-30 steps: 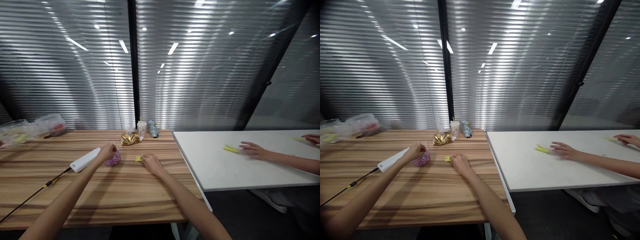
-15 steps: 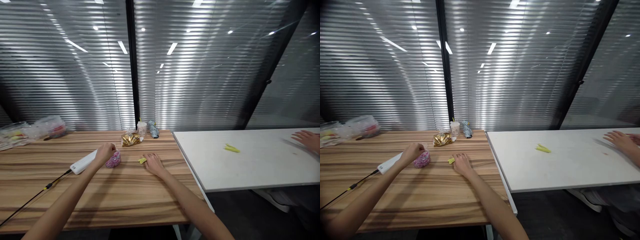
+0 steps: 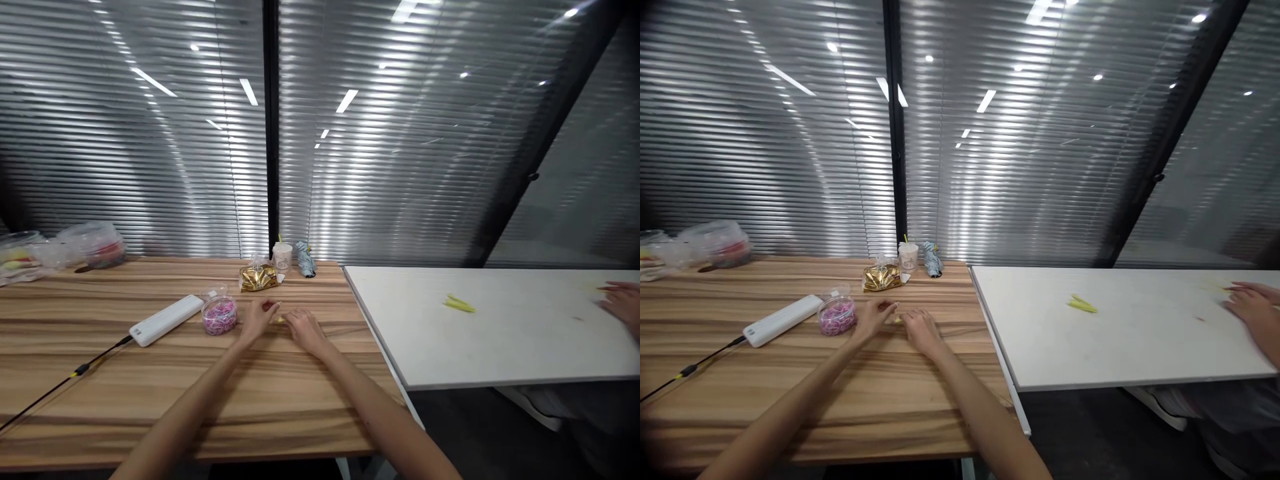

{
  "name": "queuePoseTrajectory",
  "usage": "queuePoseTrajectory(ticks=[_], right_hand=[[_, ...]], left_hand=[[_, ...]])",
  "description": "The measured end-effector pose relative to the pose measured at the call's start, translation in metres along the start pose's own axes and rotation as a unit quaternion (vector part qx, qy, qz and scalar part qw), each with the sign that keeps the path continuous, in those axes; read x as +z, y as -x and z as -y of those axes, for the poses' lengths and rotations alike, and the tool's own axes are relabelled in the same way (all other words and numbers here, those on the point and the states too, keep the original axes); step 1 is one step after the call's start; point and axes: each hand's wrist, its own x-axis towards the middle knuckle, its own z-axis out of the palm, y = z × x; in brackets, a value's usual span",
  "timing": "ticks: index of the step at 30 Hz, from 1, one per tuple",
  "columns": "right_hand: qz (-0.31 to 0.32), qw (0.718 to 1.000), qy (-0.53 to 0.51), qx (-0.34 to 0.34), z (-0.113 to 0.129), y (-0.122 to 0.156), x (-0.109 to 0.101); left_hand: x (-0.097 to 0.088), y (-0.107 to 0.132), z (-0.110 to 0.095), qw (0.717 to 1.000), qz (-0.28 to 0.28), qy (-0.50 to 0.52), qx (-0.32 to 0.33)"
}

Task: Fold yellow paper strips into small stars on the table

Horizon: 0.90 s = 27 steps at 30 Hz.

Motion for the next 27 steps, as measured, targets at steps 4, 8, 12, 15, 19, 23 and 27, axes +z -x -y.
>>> queuePoseTrajectory(ticks=[4,8,12,15,19,23,27], right_hand=[[0.000,0.999,-0.020,0.029,0.000,0.001,-0.003],[-0.002,0.996,-0.058,0.064,-0.001,0.002,-0.006],[-0.044,0.983,-0.141,0.108,-0.009,0.002,-0.001],[-0.060,0.973,-0.198,0.100,-0.013,0.002,0.003],[-0.036,0.978,-0.184,0.096,-0.012,0.002,0.004],[-0.012,0.989,-0.131,0.064,-0.005,0.004,0.000],[-0.016,0.996,-0.091,0.020,0.000,0.007,-0.004]], left_hand=[[0.013,0.005,0.025,0.985,0.032,0.151,-0.073],[0.012,0.011,0.024,0.958,0.044,0.253,-0.125],[0.013,0.017,0.013,0.940,0.087,0.295,-0.148],[0.014,0.020,0.007,0.934,0.115,0.305,-0.144],[0.013,0.023,0.002,0.940,0.113,0.292,-0.136],[0.013,0.023,0.003,0.936,0.087,0.307,-0.147],[0.015,0.022,0.005,0.924,0.078,0.338,-0.161]])
